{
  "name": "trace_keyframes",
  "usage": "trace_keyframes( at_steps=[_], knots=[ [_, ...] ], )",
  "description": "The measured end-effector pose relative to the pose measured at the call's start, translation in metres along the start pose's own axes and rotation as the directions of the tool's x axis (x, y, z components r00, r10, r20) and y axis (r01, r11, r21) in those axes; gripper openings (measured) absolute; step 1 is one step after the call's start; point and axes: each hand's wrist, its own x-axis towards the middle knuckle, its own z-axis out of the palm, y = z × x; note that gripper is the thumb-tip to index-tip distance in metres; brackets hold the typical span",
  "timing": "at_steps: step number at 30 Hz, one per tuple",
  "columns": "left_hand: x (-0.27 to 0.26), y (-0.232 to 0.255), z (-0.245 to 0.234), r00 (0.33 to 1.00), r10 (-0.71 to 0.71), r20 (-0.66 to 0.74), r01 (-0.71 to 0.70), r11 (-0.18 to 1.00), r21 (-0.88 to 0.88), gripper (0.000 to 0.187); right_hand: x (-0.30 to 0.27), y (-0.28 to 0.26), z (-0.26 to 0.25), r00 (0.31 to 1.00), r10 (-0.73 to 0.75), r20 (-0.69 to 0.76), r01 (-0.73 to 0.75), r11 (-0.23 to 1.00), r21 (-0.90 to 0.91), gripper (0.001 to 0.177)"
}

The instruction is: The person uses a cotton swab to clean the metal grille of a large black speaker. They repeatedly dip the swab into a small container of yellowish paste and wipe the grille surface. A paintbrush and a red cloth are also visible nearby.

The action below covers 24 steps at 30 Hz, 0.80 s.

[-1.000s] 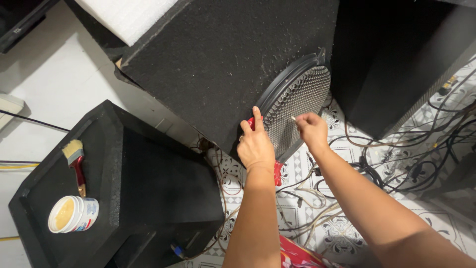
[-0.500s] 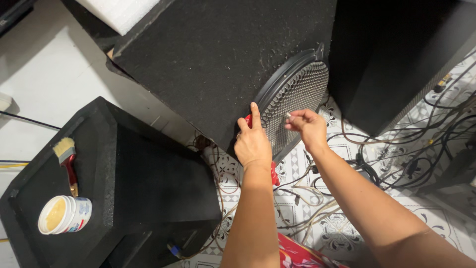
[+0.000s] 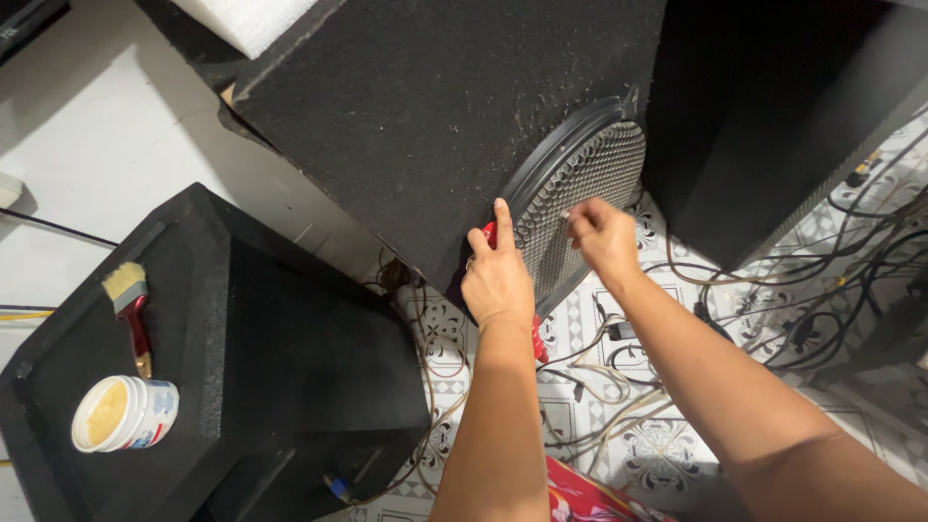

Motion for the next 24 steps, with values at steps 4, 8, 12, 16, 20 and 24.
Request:
trace_keyframes(
  at_steps=[4, 8, 12, 16, 20, 24],
  knots=[
    [0.001, -0.002, 0.002, 0.999, 0.009, -0.035, -0.009, 1.0, 0.0, 0.078, -0.002, 0.002, 0.005, 0.997, -0.032, -0.072, 0.035, 0.999, 0.037, 0.01],
    [0.001, -0.003, 0.005, 0.999, 0.009, -0.045, -0.009, 1.0, 0.005, 0.076, -0.001, 0.005, 0.007, 0.996, -0.007, -0.094, 0.02, 0.99, 0.137, 0.007],
    [0.002, -0.003, 0.005, 1.0, 0.005, -0.02, -0.005, 1.0, 0.003, 0.075, -0.006, 0.01, 0.008, 0.996, 0.065, -0.067, -0.059, 0.994, 0.093, 0.008],
    [0.002, -0.003, 0.003, 1.0, 0.005, -0.009, -0.005, 1.0, -0.003, 0.076, -0.015, 0.011, 0.014, 0.997, 0.042, -0.071, -0.029, 0.984, 0.175, 0.007],
    [0.001, -0.002, 0.0, 1.0, 0.005, -0.003, -0.005, 1.0, -0.012, 0.077, -0.016, 0.005, 0.018, 0.992, -0.083, -0.09, 0.091, 0.992, 0.082, 0.007],
    [0.001, -0.001, -0.003, 1.0, 0.002, 0.009, -0.002, 1.0, -0.012, 0.078, -0.012, -0.002, 0.018, 0.983, -0.154, -0.099, 0.139, 0.979, -0.146, 0.008]
  ],
)
